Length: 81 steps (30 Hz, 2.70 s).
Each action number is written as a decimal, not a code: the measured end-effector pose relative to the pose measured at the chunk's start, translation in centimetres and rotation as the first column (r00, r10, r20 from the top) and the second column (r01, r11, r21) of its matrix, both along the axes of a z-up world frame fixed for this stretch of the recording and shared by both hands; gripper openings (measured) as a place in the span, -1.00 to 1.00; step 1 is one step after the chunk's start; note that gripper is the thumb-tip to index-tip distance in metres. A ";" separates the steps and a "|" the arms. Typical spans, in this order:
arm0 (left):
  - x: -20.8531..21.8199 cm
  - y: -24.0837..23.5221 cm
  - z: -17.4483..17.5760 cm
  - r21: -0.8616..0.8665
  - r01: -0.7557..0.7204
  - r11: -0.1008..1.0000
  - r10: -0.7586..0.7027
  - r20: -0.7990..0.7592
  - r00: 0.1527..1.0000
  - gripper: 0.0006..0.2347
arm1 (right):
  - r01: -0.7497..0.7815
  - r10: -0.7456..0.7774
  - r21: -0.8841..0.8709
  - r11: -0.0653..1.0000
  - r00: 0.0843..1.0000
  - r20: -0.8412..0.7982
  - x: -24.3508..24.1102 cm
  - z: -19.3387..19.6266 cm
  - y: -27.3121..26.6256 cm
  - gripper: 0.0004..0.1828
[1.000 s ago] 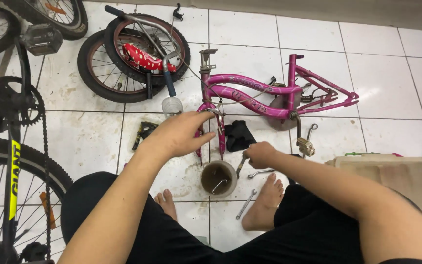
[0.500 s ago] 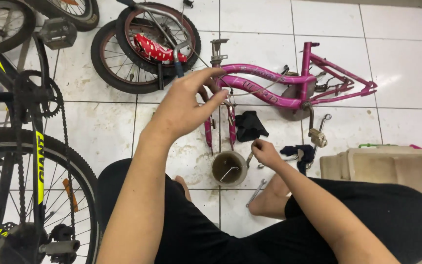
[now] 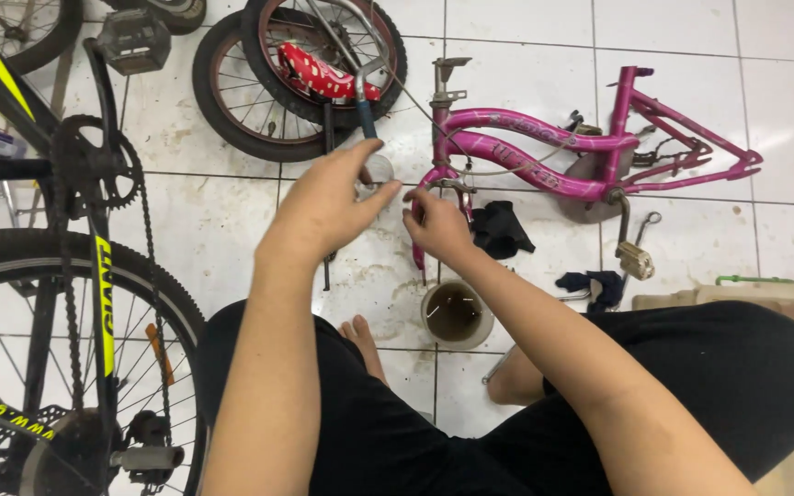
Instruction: The person cleans the front fork and head tube area of a pink bicycle frame using a brush and a dark liquid from a container. They scrub the metal parts and then wipe them with a black cloth.
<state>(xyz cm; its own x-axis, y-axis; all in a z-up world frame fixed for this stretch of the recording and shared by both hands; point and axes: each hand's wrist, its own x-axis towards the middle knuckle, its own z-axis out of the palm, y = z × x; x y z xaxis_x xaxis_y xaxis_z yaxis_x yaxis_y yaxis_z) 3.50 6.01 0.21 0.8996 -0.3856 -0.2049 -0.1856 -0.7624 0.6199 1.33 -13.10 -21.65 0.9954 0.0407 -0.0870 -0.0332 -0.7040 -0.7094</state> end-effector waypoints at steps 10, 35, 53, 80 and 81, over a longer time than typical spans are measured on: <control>4.2 -0.4 -2.4 0.158 -0.006 0.987 0.031 -0.156 0.987 -0.47 | -0.022 -0.001 -0.184 0.983 0.992 -0.124 7.0 -4.6 2.8 -0.67; 5.8 -2.4 -1.9 0.126 0.061 0.990 -0.043 -0.144 0.989 -0.47 | -0.054 0.052 -0.029 0.998 0.997 -0.062 4.3 -5.3 0.1 -0.73; 4.7 -1.7 -1.6 0.152 0.061 0.987 -0.031 -0.192 0.981 -0.44 | -0.159 0.157 -0.004 0.987 0.969 0.189 1.6 2.6 1.0 -0.88; 1.1 -0.3 3.4 0.158 0.048 0.986 -0.020 -0.173 0.985 -0.43 | -0.053 0.045 0.074 0.996 0.993 0.112 6.7 13.3 -7.3 -0.71; 1.2 -0.3 3.1 0.180 0.044 0.983 -0.013 -0.169 0.985 -0.44 | -0.061 0.054 0.057 0.997 0.993 0.108 6.9 15.1 -8.1 -0.73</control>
<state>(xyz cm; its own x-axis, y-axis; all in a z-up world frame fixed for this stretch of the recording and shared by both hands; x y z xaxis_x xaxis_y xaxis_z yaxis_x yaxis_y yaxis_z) 4.72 5.75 3.36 0.8359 -0.3530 -0.4202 -0.1148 -0.8612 0.4951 8.24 -21.15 -6.59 0.9947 0.1002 0.0233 0.0839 -0.6585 -0.7479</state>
